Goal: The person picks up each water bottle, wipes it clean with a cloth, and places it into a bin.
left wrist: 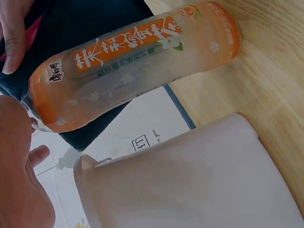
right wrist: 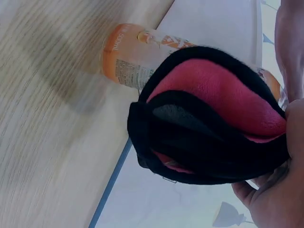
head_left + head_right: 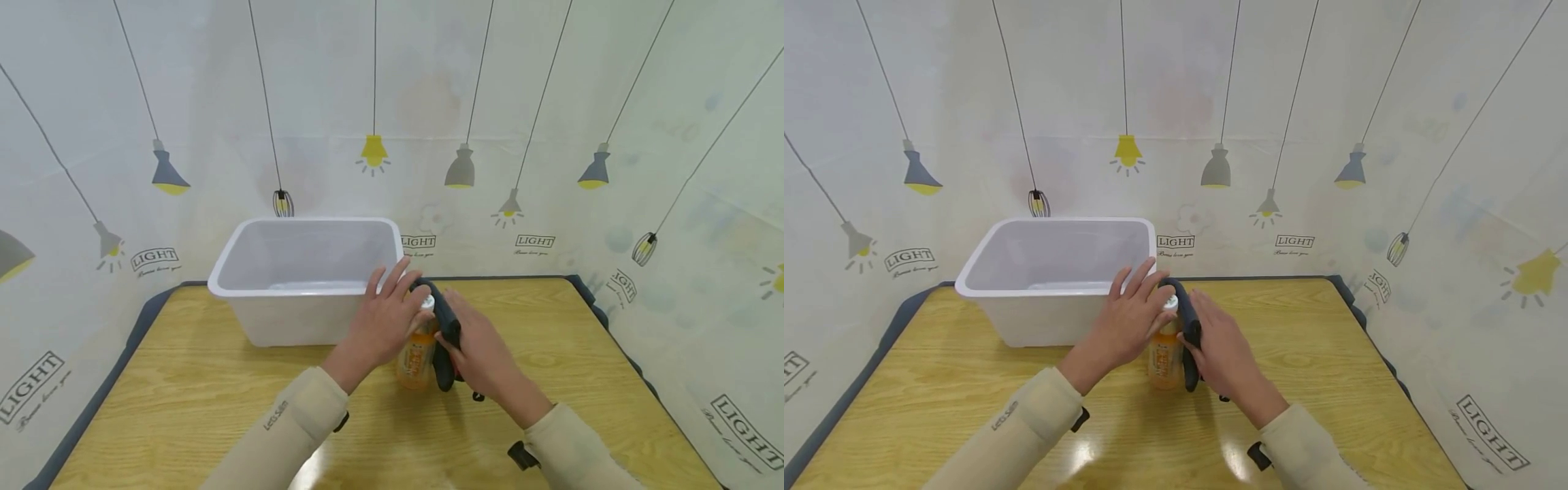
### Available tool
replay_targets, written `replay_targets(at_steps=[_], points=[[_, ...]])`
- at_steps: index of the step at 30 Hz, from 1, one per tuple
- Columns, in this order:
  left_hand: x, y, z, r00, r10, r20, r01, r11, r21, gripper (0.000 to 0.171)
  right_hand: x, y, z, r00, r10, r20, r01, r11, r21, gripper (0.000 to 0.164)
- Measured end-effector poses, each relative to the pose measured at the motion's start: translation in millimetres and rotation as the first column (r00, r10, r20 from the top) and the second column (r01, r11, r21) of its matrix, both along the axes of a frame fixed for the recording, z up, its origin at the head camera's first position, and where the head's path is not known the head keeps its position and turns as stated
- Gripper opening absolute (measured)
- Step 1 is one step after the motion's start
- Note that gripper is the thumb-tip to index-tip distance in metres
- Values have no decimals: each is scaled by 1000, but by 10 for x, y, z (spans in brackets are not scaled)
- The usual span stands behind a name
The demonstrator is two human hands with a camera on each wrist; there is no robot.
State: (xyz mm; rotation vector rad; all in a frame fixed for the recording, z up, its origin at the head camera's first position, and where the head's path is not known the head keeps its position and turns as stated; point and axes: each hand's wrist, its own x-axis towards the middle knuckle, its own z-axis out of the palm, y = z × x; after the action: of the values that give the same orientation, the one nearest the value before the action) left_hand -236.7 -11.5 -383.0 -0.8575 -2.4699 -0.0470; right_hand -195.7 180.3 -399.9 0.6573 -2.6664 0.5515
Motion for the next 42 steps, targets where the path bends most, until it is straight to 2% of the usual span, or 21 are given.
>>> replay_targets(at_steps=[6, 12, 15, 20, 23, 30, 36, 42], points=[[-17, -7, -30, 1000, -8, -3, 8, 1000, 4, 40, 15, -67, -55, 997, -53, -54, 59, 990, 131, 71], [-18, -10, -45, 1000, -18, -24, 18, 1000, 13, 40, 32, -76, -103, 986, -81, -148, 116, 961, 252, 77], [-16, -15, -55, 1000, -16, -16, 16, 1000, 15, 40, 36, -69, -152, 981, -102, -166, 149, 941, 303, 78], [-11, -26, -51, 1000, -10, 7, 10, 1000, 11, 40, 30, -56, -283, 976, -151, -157, 201, 904, 377, 79], [-14, -29, -55, 1000, -13, 10, 13, 1000, 14, 40, 28, -51, -405, 977, -157, -145, 203, 892, 405, 78], [-25, -8, -57, 1000, -17, 14, 17, 999, 28, 41, 17, -56, -670, 986, -157, -49, 163, 897, 412, 75], [-16, 9, -55, 999, -9, 34, 8, 1000, 28, 43, 19, -43, -865, 988, -146, 44, 100, 838, 537, 72], [-11, 10, -56, 1000, -6, 29, 5, 1000, 28, 43, 17, -18, -981, 991, -130, 19, 98, 823, 560, 72]])
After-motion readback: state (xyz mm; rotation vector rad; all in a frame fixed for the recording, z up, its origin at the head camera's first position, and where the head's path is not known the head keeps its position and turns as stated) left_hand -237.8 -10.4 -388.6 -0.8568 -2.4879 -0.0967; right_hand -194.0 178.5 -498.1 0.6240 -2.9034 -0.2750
